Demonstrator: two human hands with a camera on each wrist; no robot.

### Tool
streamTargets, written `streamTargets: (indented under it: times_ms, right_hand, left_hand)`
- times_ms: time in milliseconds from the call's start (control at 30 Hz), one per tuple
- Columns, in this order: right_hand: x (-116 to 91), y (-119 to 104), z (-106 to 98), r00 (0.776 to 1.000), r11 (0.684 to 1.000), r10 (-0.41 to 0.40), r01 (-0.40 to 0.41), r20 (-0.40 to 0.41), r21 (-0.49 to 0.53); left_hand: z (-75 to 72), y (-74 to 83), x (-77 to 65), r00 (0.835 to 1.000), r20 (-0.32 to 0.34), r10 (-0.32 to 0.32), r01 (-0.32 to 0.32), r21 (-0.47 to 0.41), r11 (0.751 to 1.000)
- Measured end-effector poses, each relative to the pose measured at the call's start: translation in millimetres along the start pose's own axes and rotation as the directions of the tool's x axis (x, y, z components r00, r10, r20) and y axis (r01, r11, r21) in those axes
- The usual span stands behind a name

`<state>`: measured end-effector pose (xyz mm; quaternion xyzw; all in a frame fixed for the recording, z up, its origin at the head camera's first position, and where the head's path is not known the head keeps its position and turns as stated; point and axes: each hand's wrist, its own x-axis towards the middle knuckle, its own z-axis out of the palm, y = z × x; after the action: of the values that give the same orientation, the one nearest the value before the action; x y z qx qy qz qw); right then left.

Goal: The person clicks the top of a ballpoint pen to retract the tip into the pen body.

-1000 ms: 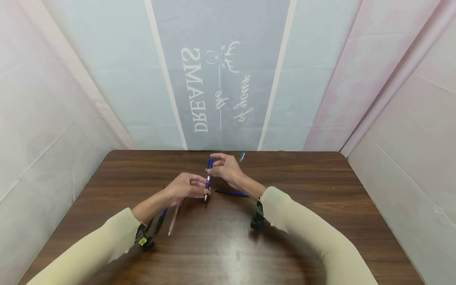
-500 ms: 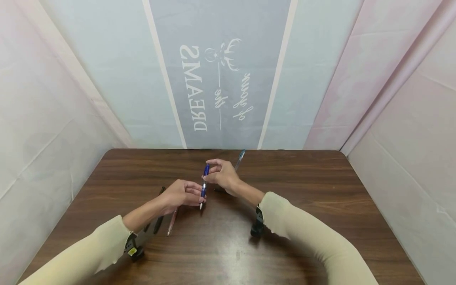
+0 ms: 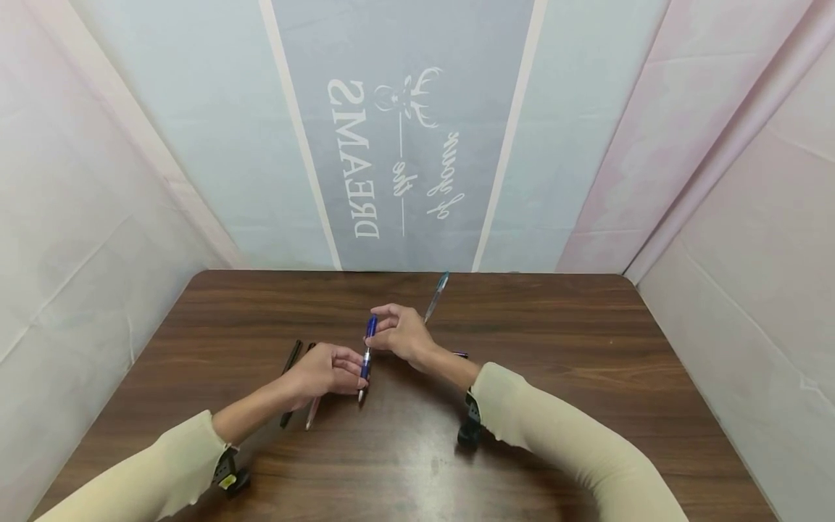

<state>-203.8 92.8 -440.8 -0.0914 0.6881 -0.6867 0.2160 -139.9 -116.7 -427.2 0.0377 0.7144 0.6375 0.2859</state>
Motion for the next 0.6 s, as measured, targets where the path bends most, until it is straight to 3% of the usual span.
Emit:
streamTargets:
  times_ms: [200, 300, 467, 600]
  right_hand:
    - [-2, 3, 5, 1.000, 1.000, 0.003, -0.003, 0.010, 0.002]
    - [-2, 5, 6, 1.000, 0.999, -0.010, 0.010, 0.010, -0.045]
    - [-4, 8, 8, 1.000, 0.982, -0.027, 0.027, 0.001, -0.185]
    - [-6, 10, 11, 0.999, 0.967, -0.033, 0.031, -0.002, -0.251]
  left_hand:
    - [1.7, -1.1, -6.8, 1.000, -0.015, 0.018, -0.017, 0.057, 0.998]
    - [1.7, -1.6, -10.2, 0.999, -0.030, 0.036, -0.031, 0.136, 0.990]
    - [1.4, -5.2, -13.9, 0.994, -0.060, 0.094, -0.067, 0.350, 0.934]
    - [2.7, -9.2, -15.4, 0.989, -0.062, 0.133, -0.092, 0.444, 0.891]
